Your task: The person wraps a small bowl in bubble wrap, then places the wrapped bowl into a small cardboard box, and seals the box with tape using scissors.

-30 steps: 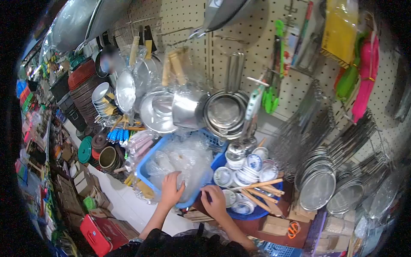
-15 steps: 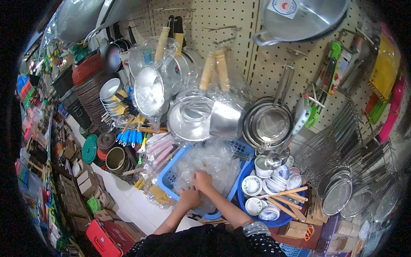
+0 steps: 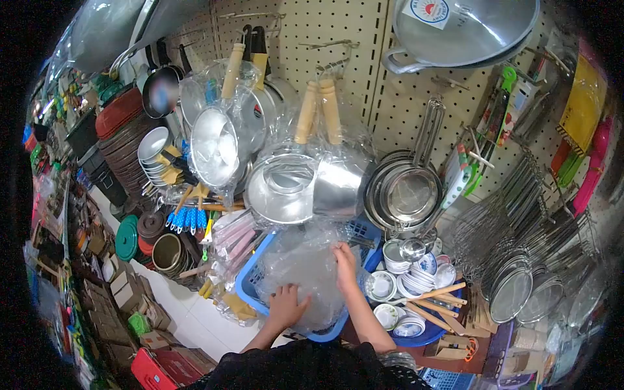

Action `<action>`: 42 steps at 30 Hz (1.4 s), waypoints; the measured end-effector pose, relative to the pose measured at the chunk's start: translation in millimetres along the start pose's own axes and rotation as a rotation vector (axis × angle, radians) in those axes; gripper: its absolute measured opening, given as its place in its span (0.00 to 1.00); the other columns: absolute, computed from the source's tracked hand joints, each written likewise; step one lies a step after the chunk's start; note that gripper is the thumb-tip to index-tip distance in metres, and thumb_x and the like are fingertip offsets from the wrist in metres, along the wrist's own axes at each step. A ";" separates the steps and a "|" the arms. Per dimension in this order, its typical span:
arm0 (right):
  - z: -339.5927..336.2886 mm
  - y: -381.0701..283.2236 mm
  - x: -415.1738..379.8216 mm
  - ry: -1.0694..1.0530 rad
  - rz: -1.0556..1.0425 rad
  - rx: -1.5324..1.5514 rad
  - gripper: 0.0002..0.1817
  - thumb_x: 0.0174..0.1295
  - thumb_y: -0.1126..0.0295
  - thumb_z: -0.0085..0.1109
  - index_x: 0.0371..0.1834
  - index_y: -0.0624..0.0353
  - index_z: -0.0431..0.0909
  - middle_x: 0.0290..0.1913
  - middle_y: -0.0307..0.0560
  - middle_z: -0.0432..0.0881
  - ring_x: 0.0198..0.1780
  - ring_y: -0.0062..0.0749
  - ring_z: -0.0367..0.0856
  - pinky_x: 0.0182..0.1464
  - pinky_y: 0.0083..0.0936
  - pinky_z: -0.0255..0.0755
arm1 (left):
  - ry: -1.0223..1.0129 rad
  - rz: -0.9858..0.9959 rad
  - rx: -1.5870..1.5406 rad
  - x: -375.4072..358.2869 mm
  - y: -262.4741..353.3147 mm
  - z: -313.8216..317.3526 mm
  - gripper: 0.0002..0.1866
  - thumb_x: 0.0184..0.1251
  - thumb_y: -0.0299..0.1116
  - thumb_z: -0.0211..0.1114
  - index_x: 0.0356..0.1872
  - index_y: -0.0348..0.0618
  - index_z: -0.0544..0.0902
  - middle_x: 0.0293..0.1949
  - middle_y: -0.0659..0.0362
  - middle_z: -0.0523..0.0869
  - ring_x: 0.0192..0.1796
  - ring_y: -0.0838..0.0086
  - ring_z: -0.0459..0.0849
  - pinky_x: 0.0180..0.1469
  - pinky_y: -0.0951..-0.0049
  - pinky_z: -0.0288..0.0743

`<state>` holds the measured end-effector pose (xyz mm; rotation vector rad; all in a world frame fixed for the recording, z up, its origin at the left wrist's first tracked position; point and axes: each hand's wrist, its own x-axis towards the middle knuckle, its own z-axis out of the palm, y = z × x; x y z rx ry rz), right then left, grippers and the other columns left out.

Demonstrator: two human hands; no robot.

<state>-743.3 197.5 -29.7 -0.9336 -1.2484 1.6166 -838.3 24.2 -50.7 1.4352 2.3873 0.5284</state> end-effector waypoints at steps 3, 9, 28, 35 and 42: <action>-14.2 4.8 -10.4 -0.075 -0.070 -0.041 0.14 0.63 0.65 0.50 0.46 0.59 0.79 0.41 0.36 0.80 0.44 0.23 0.74 0.48 0.24 0.65 | 0.073 -0.014 -0.365 6.1 -17.5 7.9 0.33 0.73 0.60 0.44 0.62 0.41 0.74 0.62 0.45 0.76 0.66 0.52 0.71 0.66 0.43 0.58; -46.5 -11.7 -41.1 -0.452 0.225 0.407 0.26 0.56 0.67 0.49 0.58 0.68 0.75 0.52 0.51 0.82 0.56 0.37 0.79 0.61 0.31 0.69 | -0.195 -0.216 -1.905 17.7 -47.5 -7.1 0.48 0.68 0.72 0.39 0.70 0.34 0.66 0.71 0.45 0.67 0.71 0.55 0.66 0.72 0.52 0.56; -91.7 -90.9 -82.9 -0.494 0.025 -0.204 0.20 0.53 0.75 0.74 0.49 0.62 0.79 0.45 0.36 0.82 0.49 0.20 0.77 0.54 0.21 0.69 | -0.540 -0.194 -1.639 -0.7 -29.4 -66.2 0.33 0.61 0.25 0.70 0.68 0.36 0.68 0.54 0.57 0.81 0.50 0.75 0.80 0.50 0.79 0.74; -104.6 -121.3 -93.1 -0.524 -0.099 -0.344 0.16 0.55 0.75 0.73 0.46 0.61 0.81 0.42 0.35 0.83 0.45 0.18 0.78 0.50 0.20 0.72 | -0.594 0.116 -1.069 6.8 -20.7 -99.3 0.17 0.60 0.23 0.72 0.51 0.36 0.83 0.47 0.58 0.86 0.47 0.81 0.82 0.46 0.82 0.75; -143.7 -122.3 -97.1 -0.363 -0.022 -0.241 0.09 0.67 0.73 0.61 0.46 0.66 0.80 0.38 0.39 0.84 0.38 0.19 0.80 0.43 0.19 0.75 | -0.088 0.165 -0.890 32.8 -15.9 -132.4 0.11 0.59 0.23 0.73 0.39 0.39 0.80 0.39 0.65 0.82 0.38 0.86 0.79 0.39 0.84 0.73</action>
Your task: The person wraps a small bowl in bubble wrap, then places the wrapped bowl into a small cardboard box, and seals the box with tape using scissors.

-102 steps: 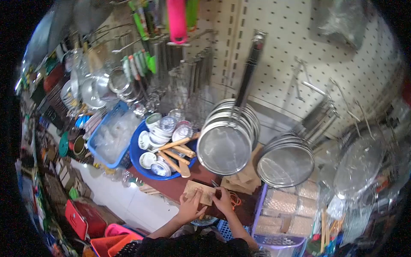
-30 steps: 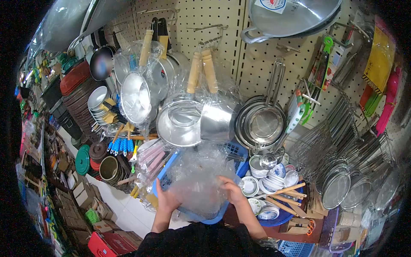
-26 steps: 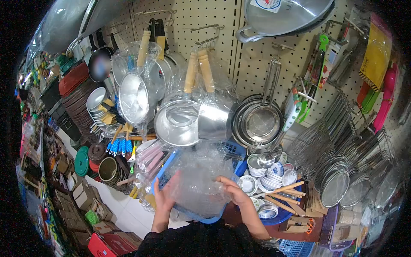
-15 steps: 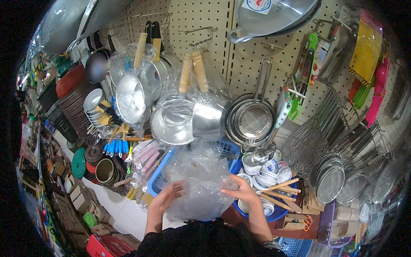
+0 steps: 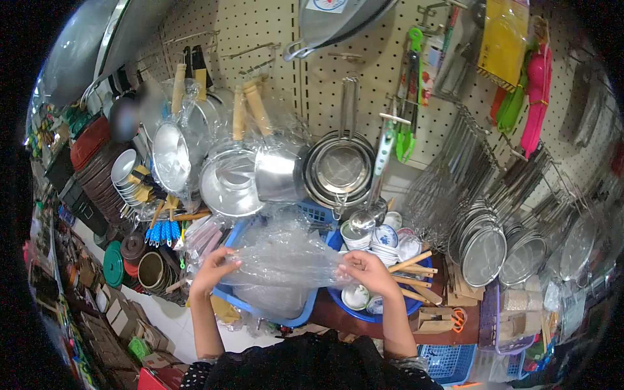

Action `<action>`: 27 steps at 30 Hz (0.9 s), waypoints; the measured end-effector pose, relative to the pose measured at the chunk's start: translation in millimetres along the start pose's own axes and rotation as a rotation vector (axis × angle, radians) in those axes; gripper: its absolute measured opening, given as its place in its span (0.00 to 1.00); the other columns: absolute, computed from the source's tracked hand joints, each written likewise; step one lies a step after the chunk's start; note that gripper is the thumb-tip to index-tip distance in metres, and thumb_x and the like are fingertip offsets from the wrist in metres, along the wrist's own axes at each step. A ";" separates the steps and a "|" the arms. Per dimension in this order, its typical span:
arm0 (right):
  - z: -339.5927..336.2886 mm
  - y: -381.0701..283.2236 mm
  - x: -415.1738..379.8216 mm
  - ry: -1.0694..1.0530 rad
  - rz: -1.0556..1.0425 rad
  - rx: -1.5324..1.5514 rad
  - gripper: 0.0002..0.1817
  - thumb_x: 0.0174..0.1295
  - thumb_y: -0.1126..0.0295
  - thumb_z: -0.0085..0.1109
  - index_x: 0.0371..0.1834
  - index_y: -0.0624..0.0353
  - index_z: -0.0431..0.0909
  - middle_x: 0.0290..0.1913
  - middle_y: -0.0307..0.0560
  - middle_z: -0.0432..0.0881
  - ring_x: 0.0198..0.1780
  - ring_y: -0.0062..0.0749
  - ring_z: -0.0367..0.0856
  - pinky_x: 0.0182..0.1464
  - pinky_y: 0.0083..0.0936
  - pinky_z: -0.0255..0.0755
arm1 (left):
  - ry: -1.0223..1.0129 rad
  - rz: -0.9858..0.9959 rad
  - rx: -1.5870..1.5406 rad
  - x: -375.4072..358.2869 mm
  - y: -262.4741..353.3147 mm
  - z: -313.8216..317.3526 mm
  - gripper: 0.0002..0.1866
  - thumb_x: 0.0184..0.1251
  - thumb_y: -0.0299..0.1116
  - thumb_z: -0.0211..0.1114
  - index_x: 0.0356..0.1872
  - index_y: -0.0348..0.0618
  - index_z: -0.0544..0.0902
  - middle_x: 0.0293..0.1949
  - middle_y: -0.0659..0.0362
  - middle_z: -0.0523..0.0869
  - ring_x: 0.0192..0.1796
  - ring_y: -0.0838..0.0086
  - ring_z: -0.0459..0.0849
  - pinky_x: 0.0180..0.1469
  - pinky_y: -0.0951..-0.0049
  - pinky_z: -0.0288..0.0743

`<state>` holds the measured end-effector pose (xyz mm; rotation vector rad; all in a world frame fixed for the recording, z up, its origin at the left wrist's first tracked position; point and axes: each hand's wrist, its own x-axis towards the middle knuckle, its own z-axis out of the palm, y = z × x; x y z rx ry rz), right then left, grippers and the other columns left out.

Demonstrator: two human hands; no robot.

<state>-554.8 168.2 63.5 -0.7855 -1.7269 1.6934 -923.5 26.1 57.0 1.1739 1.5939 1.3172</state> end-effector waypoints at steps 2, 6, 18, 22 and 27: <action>-6.2 9.8 -1.9 0.104 0.046 0.027 0.10 0.70 0.70 0.59 0.46 0.66 0.80 0.35 0.38 0.83 0.36 0.19 0.80 0.40 0.19 0.75 | -0.023 -0.004 -0.147 2.8 10.2 7.2 0.15 0.57 0.22 0.74 0.43 0.40 0.78 0.37 0.64 0.82 0.38 0.84 0.80 0.39 0.83 0.75; -12.4 13.2 -19.1 0.287 0.015 0.148 0.12 0.73 0.66 0.54 0.46 0.65 0.80 0.31 0.38 0.82 0.31 0.18 0.79 0.35 0.18 0.73 | 0.023 -0.008 -0.271 8.4 15.8 30.8 0.20 0.57 0.21 0.73 0.49 0.42 0.75 0.33 0.60 0.85 0.32 0.81 0.82 0.34 0.81 0.77; -85.2 40.9 -128.7 0.749 -0.008 0.094 0.08 0.70 0.67 0.58 0.37 0.60 0.75 0.21 0.34 0.78 0.18 0.13 0.70 0.20 0.14 0.61 | 0.138 0.101 -0.135 8.0 17.4 177.5 0.11 0.66 0.26 0.67 0.46 0.41 0.75 0.35 0.62 0.85 0.24 0.87 0.76 0.22 0.85 0.67; -124.9 51.3 -176.5 0.756 0.062 0.003 0.09 0.70 0.67 0.59 0.38 0.62 0.74 0.21 0.38 0.79 0.18 0.16 0.73 0.19 0.17 0.64 | 0.175 0.084 0.078 -19.0 24.8 229.3 0.13 0.66 0.26 0.67 0.48 0.37 0.75 0.35 0.63 0.84 0.23 0.87 0.74 0.21 0.82 0.67; -156.3 80.7 -227.6 0.804 0.030 -0.137 0.09 0.69 0.69 0.59 0.37 0.63 0.73 0.22 0.38 0.78 0.22 0.14 0.72 0.26 0.16 0.64 | 0.364 0.197 0.519 -62.1 32.5 294.0 0.21 0.59 0.31 0.72 0.51 0.39 0.75 0.47 0.54 0.81 0.42 0.71 0.79 0.41 0.70 0.72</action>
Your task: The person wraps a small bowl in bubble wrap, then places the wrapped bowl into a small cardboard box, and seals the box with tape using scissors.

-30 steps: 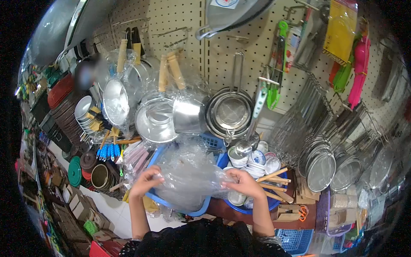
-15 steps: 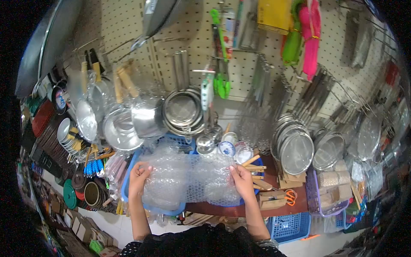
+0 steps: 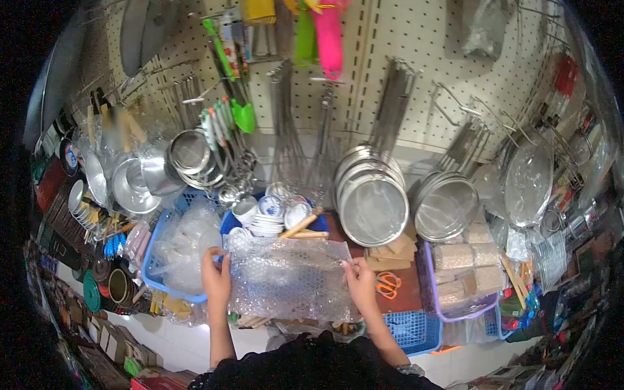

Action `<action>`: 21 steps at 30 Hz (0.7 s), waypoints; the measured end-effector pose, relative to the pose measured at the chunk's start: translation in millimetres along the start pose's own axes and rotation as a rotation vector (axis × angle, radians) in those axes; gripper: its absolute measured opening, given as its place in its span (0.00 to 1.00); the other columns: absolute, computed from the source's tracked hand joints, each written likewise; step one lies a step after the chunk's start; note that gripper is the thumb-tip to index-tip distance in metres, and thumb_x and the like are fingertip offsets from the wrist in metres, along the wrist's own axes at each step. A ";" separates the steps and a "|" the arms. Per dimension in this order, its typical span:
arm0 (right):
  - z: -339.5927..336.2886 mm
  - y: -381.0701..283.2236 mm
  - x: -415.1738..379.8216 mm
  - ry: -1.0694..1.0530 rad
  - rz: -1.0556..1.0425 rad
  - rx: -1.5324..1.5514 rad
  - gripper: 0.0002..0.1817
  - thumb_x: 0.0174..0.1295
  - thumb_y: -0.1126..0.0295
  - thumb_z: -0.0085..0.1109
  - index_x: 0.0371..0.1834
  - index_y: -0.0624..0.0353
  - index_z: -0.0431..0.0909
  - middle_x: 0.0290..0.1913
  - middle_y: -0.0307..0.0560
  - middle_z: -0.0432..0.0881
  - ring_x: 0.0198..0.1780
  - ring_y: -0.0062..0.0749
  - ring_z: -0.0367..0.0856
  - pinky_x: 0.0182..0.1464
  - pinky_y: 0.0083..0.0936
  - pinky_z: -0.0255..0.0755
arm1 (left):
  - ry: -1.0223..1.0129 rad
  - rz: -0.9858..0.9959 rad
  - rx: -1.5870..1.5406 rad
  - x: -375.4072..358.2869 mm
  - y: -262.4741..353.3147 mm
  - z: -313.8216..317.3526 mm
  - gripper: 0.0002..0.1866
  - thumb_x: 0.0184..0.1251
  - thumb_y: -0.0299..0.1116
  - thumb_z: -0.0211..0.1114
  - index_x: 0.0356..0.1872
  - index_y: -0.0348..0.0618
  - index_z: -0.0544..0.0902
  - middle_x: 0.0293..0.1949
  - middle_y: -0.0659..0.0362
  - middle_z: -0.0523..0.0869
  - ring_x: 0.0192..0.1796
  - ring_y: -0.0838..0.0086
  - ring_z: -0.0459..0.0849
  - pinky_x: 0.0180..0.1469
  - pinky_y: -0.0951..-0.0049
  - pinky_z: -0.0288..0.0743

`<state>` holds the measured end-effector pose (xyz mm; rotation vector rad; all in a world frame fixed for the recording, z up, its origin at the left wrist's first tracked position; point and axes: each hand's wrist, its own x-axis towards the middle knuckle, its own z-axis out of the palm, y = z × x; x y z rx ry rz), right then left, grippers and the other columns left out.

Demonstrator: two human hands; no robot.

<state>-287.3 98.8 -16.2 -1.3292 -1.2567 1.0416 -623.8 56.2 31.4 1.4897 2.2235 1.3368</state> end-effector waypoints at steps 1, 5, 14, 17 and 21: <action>-8.6 7.2 -4.5 -0.003 -0.001 0.014 0.09 0.69 0.69 0.59 0.37 0.63 0.73 0.22 0.38 0.78 0.23 0.14 0.72 0.26 0.16 0.64 | 0.112 0.042 0.116 -14.8 15.9 4.3 0.24 0.57 0.34 0.74 0.52 0.40 0.75 0.51 0.52 0.79 0.48 0.66 0.79 0.48 0.66 0.72; -24.6 20.6 -22.0 0.032 -0.082 -0.060 0.08 0.69 0.70 0.59 0.38 0.62 0.73 0.25 0.38 0.78 0.25 0.15 0.73 0.27 0.17 0.65 | -0.101 0.373 0.111 -89.8 81.6 18.7 0.43 0.41 0.49 0.81 0.60 0.46 0.72 0.66 0.48 0.66 0.69 0.47 0.60 0.66 0.48 0.55; -27.3 44.7 -59.2 -0.268 0.078 -0.057 0.11 0.70 0.70 0.58 0.50 0.63 0.74 0.34 0.42 0.82 0.32 0.19 0.80 0.32 0.19 0.73 | -0.670 0.429 0.131 -190.5 63.3 123.5 0.49 0.55 0.47 0.69 0.75 0.39 0.54 0.78 0.44 0.49 0.79 0.49 0.48 0.72 0.45 0.47; -37.7 39.7 -55.0 -0.278 0.125 0.156 0.12 0.68 0.71 0.59 0.52 0.63 0.74 0.40 0.41 0.82 0.34 0.20 0.80 0.35 0.20 0.75 | -0.601 0.270 -0.317 -194.0 38.4 139.3 0.36 0.69 0.42 0.53 0.73 0.31 0.57 0.75 0.40 0.55 0.78 0.47 0.52 0.73 0.53 0.50; -79.4 71.3 -30.6 -0.096 -0.035 -0.102 0.19 0.58 0.74 0.66 0.53 0.63 0.74 0.45 0.48 0.81 0.50 0.31 0.81 0.50 0.28 0.75 | -0.720 0.087 -0.559 -183.4 28.8 146.8 0.33 0.79 0.47 0.37 0.73 0.29 0.55 0.73 0.39 0.59 0.76 0.49 0.54 0.76 0.58 0.46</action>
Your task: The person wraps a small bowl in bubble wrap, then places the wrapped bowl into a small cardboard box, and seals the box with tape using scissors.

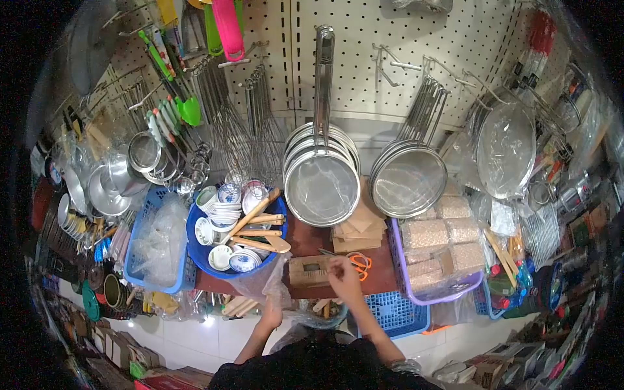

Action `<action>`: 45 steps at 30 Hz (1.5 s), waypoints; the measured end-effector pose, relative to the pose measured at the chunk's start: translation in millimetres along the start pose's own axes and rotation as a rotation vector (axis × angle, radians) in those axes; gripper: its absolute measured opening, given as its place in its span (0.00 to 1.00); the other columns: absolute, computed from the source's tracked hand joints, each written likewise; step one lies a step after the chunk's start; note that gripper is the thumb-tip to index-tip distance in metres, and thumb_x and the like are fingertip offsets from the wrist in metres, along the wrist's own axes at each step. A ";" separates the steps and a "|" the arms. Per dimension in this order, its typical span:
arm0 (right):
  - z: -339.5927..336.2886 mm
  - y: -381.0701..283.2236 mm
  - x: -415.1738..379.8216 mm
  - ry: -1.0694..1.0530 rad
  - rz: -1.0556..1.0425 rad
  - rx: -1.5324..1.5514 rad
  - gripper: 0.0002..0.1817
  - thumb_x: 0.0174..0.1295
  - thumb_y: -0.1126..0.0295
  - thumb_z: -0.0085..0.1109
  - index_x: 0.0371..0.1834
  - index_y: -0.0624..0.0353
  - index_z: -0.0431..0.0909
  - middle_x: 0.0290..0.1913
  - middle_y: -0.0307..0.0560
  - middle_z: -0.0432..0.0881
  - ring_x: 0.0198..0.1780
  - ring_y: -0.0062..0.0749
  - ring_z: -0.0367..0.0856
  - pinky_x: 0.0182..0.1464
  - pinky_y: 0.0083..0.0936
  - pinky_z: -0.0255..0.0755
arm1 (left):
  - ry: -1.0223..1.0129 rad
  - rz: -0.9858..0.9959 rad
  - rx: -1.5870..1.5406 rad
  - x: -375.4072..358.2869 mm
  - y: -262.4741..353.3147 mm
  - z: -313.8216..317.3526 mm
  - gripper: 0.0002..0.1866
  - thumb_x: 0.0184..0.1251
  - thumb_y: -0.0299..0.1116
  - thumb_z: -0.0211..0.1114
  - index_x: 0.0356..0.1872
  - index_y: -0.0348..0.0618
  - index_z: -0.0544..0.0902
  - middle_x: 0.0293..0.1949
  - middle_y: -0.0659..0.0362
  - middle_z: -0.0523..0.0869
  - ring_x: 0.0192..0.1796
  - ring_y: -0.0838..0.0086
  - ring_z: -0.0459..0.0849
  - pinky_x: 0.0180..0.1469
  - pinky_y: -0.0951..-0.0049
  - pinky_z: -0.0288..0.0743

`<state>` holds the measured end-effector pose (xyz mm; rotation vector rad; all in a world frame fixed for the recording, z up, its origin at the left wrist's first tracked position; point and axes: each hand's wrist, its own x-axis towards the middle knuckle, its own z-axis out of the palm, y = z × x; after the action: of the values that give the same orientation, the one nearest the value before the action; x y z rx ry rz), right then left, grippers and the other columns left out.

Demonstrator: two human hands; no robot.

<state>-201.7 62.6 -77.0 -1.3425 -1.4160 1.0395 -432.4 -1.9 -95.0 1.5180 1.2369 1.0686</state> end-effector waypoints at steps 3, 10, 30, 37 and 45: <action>-23.5 -16.8 14.4 -0.072 -0.205 -0.287 0.26 0.52 0.77 0.69 0.56 0.59 0.74 0.53 0.50 0.79 0.60 0.37 0.76 0.59 0.31 0.70 | -0.045 -0.109 -0.071 2.9 -31.3 -2.6 0.31 0.80 0.46 0.37 0.72 0.28 0.57 0.72 0.39 0.60 0.76 0.49 0.55 0.76 0.59 0.46; -20.8 23.2 35.7 -0.266 -0.104 -0.300 0.25 0.51 0.79 0.68 0.55 0.60 0.77 0.57 0.48 0.80 0.59 0.42 0.78 0.60 0.32 0.70 | -0.064 -0.150 -0.143 17.2 -77.7 4.1 0.29 0.81 0.43 0.37 0.69 0.25 0.62 0.71 0.37 0.64 0.75 0.49 0.58 0.76 0.62 0.47; 6.0 61.7 14.2 0.159 -0.139 -0.147 0.13 0.52 0.74 0.74 0.38 0.60 0.80 0.53 0.48 0.74 0.55 0.37 0.75 0.54 0.30 0.73 | -0.013 -0.201 -0.037 16.9 -85.5 22.4 0.26 0.80 0.41 0.43 0.65 0.27 0.67 0.65 0.41 0.71 0.69 0.55 0.66 0.72 0.64 0.55; -5.5 65.9 18.1 -0.203 0.869 0.312 0.35 0.57 0.45 0.68 0.62 0.50 0.70 0.59 0.41 0.75 0.58 0.32 0.73 0.56 0.43 0.67 | 0.039 -0.377 -0.336 15.5 -54.2 18.0 0.23 0.75 0.42 0.56 0.62 0.34 0.72 0.55 0.53 0.78 0.58 0.68 0.75 0.62 0.69 0.67; -6.1 73.5 19.0 -0.257 0.864 0.458 0.29 0.60 0.54 0.67 0.62 0.55 0.73 0.55 0.41 0.80 0.55 0.29 0.78 0.56 0.29 0.72 | 0.080 -0.390 -0.550 23.2 -60.8 20.7 0.21 0.76 0.43 0.52 0.57 0.35 0.77 0.50 0.53 0.81 0.52 0.70 0.78 0.56 0.69 0.71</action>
<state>-178.0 85.9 -145.6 -1.5146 -0.6462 2.0126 -423.3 25.9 -156.7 0.7874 1.1118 1.0936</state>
